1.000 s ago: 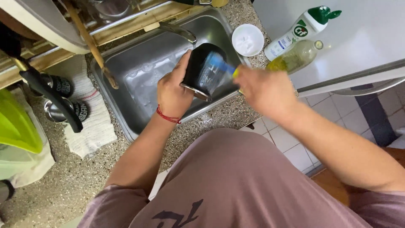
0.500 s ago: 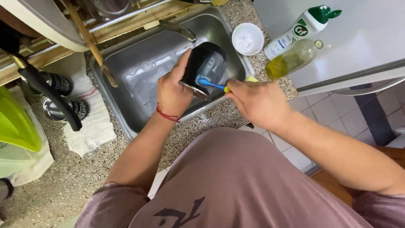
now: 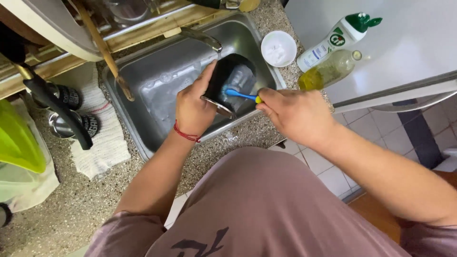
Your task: The person washes a black metal cup in a kitchen sink. They scrub the inside and outside of the cup using a toothbrush and a sponge, rinsing it under running water between steps. The person handles the cup, toothbrush, and sponge throughout the process.
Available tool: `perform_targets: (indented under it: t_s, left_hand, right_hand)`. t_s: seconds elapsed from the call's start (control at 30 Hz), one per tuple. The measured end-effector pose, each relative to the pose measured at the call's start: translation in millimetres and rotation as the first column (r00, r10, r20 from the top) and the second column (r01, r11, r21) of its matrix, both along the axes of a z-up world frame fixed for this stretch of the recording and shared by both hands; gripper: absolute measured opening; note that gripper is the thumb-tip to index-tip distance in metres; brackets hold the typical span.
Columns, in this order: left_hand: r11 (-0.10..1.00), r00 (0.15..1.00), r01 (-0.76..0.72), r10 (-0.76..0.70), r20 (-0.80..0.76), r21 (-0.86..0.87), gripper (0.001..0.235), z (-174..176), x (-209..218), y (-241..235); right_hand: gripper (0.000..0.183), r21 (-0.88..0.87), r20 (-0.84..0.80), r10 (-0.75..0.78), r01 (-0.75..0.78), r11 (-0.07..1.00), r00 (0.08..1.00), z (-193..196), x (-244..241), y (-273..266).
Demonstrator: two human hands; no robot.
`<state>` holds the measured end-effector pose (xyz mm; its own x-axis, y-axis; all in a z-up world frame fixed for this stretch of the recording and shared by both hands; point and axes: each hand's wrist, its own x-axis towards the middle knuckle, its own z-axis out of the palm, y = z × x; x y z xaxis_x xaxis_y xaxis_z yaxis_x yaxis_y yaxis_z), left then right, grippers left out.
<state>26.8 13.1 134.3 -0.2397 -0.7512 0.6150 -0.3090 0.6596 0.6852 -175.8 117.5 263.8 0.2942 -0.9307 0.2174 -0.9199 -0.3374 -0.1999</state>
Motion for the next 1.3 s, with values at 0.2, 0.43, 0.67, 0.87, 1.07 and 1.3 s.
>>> perform_targets:
  t_s: [0.2, 0.43, 0.67, 0.87, 1.07, 1.3]
  left_hand:
    - [0.995, 0.994, 0.072, -0.066, -0.088, 0.065, 0.053, 13, 1, -9]
    - [0.99, 0.989, 0.097, -0.085, -0.12, 0.1, 0.051, 41, -3, 4]
    - [0.943, 0.984, 0.142, -0.101, -0.147, 0.3, 0.045, 42, -1, 1]
    - [0.883, 0.966, 0.195, -0.098, -0.239, 0.426, 0.037, 33, -14, 14]
    - [0.639, 0.907, 0.246, 0.114, -0.406, 0.729, 0.015, -36, -29, 27]
    - [0.441, 0.76, 0.291, 0.433, -0.485, 0.849, 0.013, -110, -12, 10]
  right_hand:
    - [0.021, -0.126, -0.067, -0.02, 0.011, 0.992, 0.998, -44, -39, -2]
    - [0.027, -0.256, -0.213, -0.075, 0.019, 0.966, 0.974, -30, -37, -8]
    - [0.021, -0.201, -0.154, 0.001, -0.033, 0.979, 0.988, -20, -32, -6]
    - [0.032, -0.137, -0.183, -0.046, 0.021, 0.99, 0.982, -34, -34, -7]
    - [0.029, -0.038, -0.14, -0.06, 0.055, 0.998, 0.988, -73, -7, -12]
    - [0.021, 0.303, 0.201, -0.223, 0.156, 0.94, 0.954, -191, 34, -50]
